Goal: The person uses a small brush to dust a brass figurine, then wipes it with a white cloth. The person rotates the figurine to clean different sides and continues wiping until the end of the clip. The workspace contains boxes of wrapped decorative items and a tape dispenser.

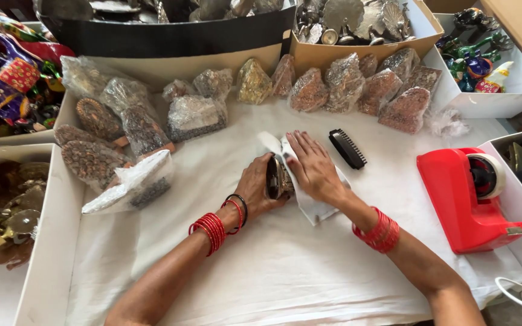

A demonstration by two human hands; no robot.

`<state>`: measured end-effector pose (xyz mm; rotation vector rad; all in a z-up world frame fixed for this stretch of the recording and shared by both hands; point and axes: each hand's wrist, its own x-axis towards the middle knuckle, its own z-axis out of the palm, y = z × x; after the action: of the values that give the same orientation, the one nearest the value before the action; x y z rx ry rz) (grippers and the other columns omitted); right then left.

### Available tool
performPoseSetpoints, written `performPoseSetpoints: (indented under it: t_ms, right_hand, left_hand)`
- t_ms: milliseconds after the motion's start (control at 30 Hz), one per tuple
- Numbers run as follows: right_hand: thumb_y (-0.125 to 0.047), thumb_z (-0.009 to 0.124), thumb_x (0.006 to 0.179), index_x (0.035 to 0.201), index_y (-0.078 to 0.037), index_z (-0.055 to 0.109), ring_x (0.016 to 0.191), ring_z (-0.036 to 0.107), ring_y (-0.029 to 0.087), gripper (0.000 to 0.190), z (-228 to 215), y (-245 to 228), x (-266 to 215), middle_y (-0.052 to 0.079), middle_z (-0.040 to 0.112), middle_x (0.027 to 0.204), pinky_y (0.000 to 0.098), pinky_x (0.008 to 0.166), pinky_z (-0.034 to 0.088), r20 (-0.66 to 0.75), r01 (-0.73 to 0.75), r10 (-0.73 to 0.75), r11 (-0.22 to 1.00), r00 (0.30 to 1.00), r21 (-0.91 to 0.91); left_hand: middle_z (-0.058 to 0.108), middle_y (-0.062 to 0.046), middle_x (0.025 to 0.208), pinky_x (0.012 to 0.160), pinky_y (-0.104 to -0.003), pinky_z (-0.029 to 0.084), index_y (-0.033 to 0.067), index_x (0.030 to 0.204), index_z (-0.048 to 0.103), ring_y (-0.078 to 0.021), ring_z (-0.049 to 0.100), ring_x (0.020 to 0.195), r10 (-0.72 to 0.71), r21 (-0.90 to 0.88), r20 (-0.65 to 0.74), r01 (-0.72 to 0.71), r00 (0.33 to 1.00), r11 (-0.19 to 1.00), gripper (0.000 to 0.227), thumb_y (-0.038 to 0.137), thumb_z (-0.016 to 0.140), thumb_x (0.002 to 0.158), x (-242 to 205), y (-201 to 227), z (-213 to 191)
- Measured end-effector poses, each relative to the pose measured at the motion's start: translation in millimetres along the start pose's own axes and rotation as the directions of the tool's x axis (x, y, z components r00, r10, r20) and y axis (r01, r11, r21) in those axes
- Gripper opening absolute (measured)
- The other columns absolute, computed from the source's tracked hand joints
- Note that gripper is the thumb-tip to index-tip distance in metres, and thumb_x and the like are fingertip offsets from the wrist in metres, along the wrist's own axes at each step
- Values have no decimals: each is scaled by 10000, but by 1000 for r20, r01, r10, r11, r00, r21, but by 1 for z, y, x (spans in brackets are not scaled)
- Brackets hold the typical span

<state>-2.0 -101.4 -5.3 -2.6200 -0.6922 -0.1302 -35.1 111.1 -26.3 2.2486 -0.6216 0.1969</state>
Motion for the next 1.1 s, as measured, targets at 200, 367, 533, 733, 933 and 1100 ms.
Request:
performPoseSetpoints:
  t_ms: [200,367,533,733,933,1100]
  right_hand:
    - [-606,198,1059,1597,61,87,1556,49,420,864,4,-31,-95,291,71,1668,519,1258,23,-35,228,-246,935,969,-272]
    - [-626,160,1037,1599,52,70,1557,41,414,885,1,-21,-74,283,62,1674,505,1263,29,4,200,-206,944,979,-261]
    - [-594,121,1036,1593,-13,181,1556,162,381,806,-5,6,-8,239,140,1692,482,1278,143,54,4,2,994,999,-110]
    - [-520,148,1066,1599,-35,222,1575,195,378,725,13,-4,-24,207,212,1685,501,1284,167,-39,-56,53,994,998,-94]
    - [-574,293,1056,1580,93,74,1555,-60,413,875,13,-50,-89,294,-41,1661,518,1255,-8,-82,313,-340,919,937,-240]
    - [-577,218,1055,1586,39,183,1560,182,378,814,3,-31,-38,225,212,1650,499,1280,116,-4,188,-196,945,981,-266]
  left_hand:
    - [541,-211,1327,1077,-465,461,8,1409,361,-393,543,1226,-156,-4,133,158,979,987,1061,349,928,580,3,13,-11]
    - [478,-240,1380,1104,-485,411,-8,1503,256,-412,490,1261,-100,30,77,97,992,995,1215,320,939,554,1,0,4]
    - [448,-256,1398,1116,-499,393,-25,1487,211,-419,476,1282,-51,62,19,50,998,997,1208,379,939,611,3,-4,6]
    - [450,-237,1398,1109,-500,402,25,1520,195,-411,487,1266,-60,20,30,60,998,998,1195,339,916,620,1,-1,2]
    - [490,-218,1414,1077,-481,431,113,1448,334,-398,510,1260,30,91,14,-31,999,995,1023,276,907,616,2,-8,5]
    - [526,-202,1352,1094,-492,418,60,1408,375,-408,501,1266,-54,103,87,45,995,994,1016,337,937,608,4,-1,1]
